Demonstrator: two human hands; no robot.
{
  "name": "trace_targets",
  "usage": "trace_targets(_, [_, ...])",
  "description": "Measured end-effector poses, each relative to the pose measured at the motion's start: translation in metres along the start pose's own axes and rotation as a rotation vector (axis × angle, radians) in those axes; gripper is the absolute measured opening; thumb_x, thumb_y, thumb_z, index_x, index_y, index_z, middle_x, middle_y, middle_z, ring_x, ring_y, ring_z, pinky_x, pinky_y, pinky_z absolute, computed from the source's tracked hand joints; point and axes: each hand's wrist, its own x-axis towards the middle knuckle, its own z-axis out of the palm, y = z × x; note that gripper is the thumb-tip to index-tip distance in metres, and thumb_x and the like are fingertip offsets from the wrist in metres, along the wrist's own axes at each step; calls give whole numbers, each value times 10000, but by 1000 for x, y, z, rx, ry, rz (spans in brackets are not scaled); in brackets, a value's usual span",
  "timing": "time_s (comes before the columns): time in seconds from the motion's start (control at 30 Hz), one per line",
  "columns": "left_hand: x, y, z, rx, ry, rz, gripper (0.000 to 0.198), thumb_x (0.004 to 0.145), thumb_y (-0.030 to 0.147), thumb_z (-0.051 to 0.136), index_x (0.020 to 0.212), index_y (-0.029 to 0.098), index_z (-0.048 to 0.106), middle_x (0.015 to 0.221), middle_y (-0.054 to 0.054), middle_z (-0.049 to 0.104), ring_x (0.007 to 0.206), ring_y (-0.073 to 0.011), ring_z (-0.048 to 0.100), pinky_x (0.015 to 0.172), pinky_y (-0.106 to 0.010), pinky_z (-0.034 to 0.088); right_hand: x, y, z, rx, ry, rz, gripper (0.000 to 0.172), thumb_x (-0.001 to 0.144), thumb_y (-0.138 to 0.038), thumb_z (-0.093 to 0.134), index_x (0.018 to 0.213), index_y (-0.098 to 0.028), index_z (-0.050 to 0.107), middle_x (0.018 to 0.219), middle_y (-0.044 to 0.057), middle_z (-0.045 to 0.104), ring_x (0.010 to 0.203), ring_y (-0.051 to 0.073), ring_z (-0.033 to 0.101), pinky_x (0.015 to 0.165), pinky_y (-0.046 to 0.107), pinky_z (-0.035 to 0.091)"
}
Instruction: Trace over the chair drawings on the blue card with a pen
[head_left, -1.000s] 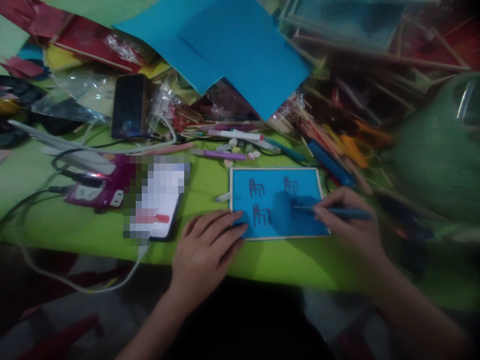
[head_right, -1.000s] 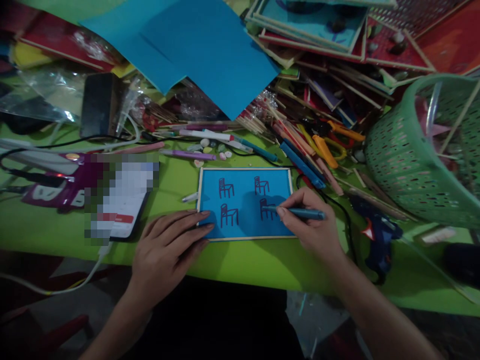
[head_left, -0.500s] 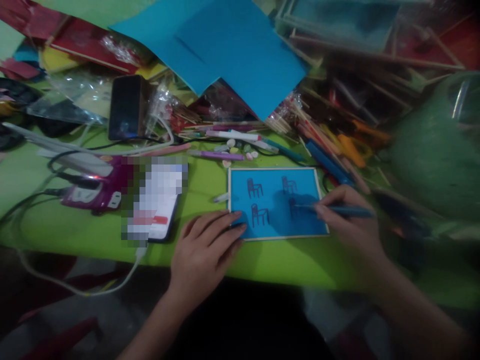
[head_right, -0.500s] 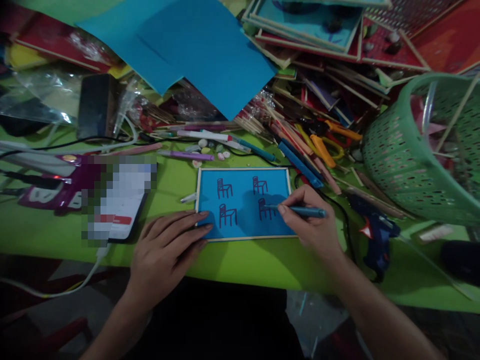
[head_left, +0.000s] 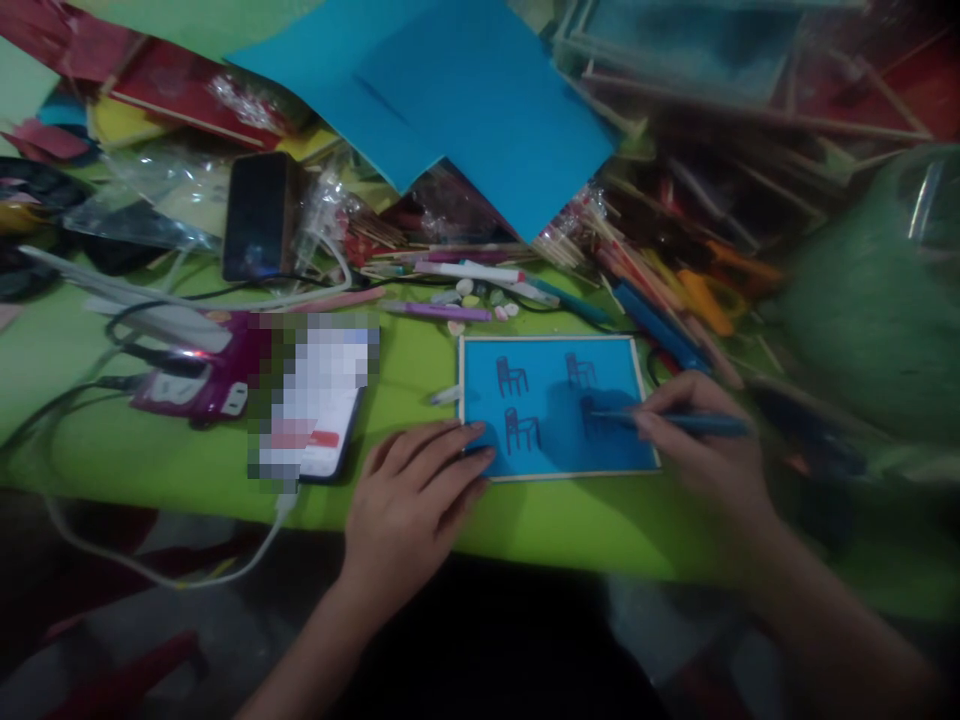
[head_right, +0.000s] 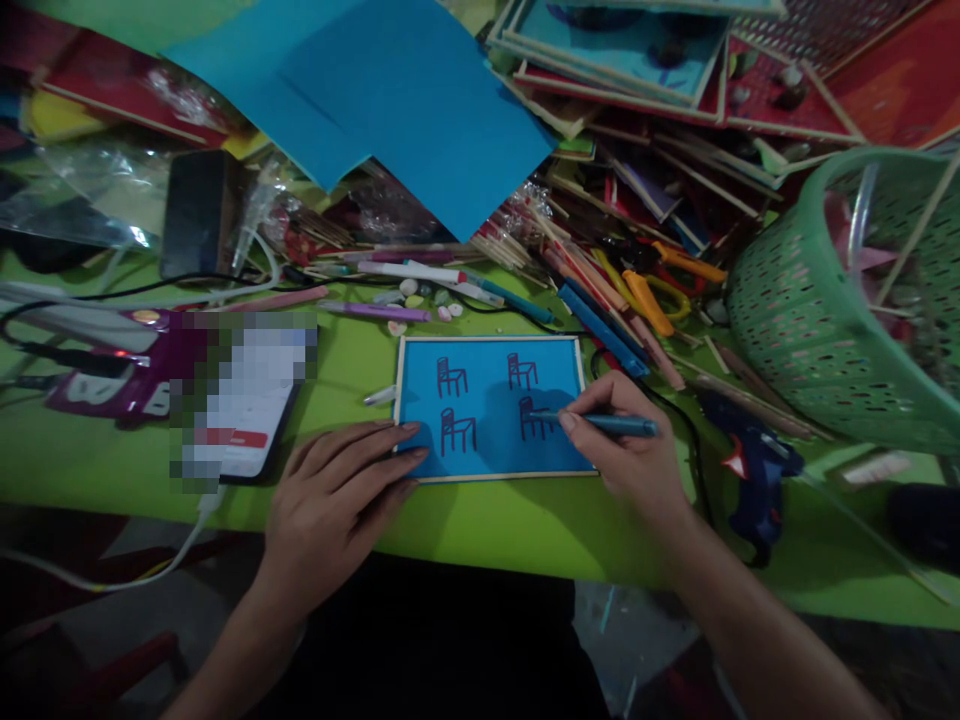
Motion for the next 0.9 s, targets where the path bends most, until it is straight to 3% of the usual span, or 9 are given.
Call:
trace_targets(0.13, [0,2,-1,-14,-9,-18,179,1005,197,654,1153,256,736,1256,-15,777,1166,-257,683,934,-441,485,-1,0,3,65,34,-22,142,837,-345,827,864,-282,702,761,-30,676,661,161,597,585,285,444])
trace_targets(0.27, [0,2,0,-12,-6,-26,162,1002,211,670,1139,257,744,1261,-9,777,1167,-258,688,918,-436,501,-2,-7,5,139,44,-12,136,830,-358,834,922,-295,757,840,-5,728,756,199,698,664,317,529])
trace_targets(0.43, [-2,1,3,-58,34,46,187,983,177,693,1162,195,745,1261,-53,777,1125,-234,711,956,-407,573,-7,-17,3,265,-3,56,142,827,-309,844,939,-290,759,832,-13,737,760,187,734,659,292,539])
trace_targets(0.67, [-3,0,4,-76,63,97,165,994,180,680,1141,153,749,1250,-85,781,1114,-221,737,994,-402,620,-18,-29,29,174,-61,100,167,830,-367,831,893,-275,706,750,-11,743,694,188,735,607,286,555])
trace_targets(0.9, [-4,0,4,-79,65,51,169,983,208,695,1138,202,763,1258,-42,782,1108,-236,731,937,-415,631,-12,-34,47,58,-20,13,176,812,-341,796,790,-248,648,673,-14,715,627,176,715,562,276,551])
